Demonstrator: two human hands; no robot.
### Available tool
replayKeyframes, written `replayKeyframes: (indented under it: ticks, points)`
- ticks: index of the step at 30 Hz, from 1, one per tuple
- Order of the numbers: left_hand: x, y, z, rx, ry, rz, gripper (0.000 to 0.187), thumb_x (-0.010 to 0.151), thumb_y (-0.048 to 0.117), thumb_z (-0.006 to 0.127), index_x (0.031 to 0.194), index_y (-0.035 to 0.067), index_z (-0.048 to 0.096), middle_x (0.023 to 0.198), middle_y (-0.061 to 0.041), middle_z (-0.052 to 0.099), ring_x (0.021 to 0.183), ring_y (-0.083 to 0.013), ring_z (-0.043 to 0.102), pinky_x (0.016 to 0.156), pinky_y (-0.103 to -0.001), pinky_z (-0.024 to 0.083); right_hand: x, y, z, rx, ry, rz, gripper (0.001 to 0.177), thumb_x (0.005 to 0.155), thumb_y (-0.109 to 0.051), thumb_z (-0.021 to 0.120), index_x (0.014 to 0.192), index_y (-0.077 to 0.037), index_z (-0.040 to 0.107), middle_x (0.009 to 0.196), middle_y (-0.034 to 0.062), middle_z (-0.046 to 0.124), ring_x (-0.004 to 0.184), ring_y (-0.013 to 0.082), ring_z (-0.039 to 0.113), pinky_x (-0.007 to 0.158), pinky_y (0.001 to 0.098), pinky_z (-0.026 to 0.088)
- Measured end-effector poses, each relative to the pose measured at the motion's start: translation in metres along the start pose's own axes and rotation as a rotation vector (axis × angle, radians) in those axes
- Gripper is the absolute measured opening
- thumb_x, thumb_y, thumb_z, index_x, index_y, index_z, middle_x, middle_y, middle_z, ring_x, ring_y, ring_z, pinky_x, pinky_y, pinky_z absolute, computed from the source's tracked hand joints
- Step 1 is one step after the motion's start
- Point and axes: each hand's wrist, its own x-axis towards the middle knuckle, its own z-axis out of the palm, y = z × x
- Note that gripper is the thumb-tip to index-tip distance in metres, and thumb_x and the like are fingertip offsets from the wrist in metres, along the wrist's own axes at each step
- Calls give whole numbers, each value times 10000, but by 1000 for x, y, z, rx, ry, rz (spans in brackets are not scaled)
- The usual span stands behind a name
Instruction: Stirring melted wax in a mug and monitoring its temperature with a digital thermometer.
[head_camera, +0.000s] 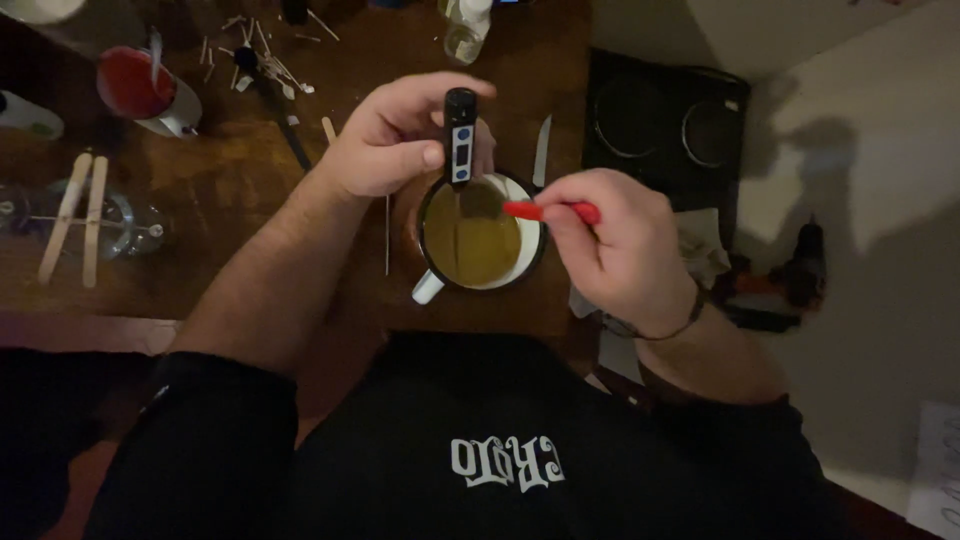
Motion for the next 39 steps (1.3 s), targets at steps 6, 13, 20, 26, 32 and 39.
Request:
replayKeyframes:
  ticks: [6,13,20,26,32,39]
  points:
    - [5,50,23,274,-74,-93,544,1110,96,544,1596,62,302,1188,-240,676,1134,-317,700,1036,-422,607,-8,-19,-3,18,-15,29,135,1049,-82,571,1021,-14,684,861,72,693,676,182,609,599,292,474]
    - [7,86,58,735,-81,-159,440,1107,75,544,1526,43,417,1012,-67,651,838,-151,620,770,-275,528,-14,-18,4,-107,109,-58,94,1074,-41,597,1009,-13,658,796,73,632,659,212,570,570,332,435]
    - [1,103,84,688,-102,-225,478,1071,-15,455,1536,37,357,1012,-146,692,595,-190,763,631,-245,628,-15,-25,9,29,59,-1,116,1084,-87,580,1053,-4,654,741,60,632,597,172,557,532,302,423]
    - [-10,97,82,895,-12,-65,353,1104,173,619,1423,47,538,1277,-116,671,1083,-217,697,962,-331,580,-21,-24,3,-84,66,46,128,1058,-60,569,989,-32,673,739,42,648,550,175,557,504,312,416]
    - [-10,102,79,955,-3,-33,353,1138,249,543,1420,37,551,1342,-144,659,1200,-274,689,1014,-363,569,-14,-23,14,-183,168,-35,139,1097,-58,567,1020,-12,672,794,67,650,668,219,596,591,343,454]
    - [-5,100,74,1008,38,-91,400,1158,320,462,1433,44,548,1362,-128,645,1217,-257,649,1018,-358,489,-13,-37,9,-19,56,58,164,1087,-68,534,1030,10,667,819,82,698,646,193,625,589,317,469]
